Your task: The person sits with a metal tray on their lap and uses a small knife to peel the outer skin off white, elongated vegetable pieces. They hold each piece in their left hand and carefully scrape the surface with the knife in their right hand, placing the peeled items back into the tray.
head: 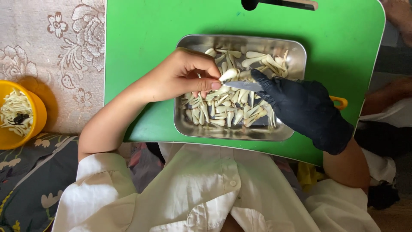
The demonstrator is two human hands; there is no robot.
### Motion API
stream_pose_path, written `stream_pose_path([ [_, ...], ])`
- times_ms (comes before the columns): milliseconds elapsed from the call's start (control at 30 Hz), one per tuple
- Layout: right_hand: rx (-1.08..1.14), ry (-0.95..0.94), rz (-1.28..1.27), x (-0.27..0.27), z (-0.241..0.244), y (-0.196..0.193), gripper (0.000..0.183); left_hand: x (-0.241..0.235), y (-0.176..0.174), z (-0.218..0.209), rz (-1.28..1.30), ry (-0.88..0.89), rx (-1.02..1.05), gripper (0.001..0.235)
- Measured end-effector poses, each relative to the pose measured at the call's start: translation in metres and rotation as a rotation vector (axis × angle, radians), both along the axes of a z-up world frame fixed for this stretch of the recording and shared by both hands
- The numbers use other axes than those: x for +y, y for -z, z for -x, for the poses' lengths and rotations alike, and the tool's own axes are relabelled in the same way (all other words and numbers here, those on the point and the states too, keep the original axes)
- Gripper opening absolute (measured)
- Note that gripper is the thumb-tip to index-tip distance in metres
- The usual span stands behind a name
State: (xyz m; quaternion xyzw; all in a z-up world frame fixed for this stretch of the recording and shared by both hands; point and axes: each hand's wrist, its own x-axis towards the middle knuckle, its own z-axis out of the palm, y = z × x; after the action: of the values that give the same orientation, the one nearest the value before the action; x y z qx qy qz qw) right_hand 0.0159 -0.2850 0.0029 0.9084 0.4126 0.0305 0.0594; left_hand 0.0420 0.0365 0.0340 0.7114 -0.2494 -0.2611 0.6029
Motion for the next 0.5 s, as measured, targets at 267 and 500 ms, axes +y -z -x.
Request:
stream_pose_path([
  [267, 0.214, 0.099, -0.015, 0.015, 0.001, -0.024, 0.08, -0.001, 0.009, -0.001, 0.038, 0.009, -0.086, 0.011],
  [500, 0.048, 0.093, 0.109, 0.004, 0.0, 0.0, 0.068, -0.003, 0.017, -0.002, -0.027, -0.004, -0.232, 0.008],
])
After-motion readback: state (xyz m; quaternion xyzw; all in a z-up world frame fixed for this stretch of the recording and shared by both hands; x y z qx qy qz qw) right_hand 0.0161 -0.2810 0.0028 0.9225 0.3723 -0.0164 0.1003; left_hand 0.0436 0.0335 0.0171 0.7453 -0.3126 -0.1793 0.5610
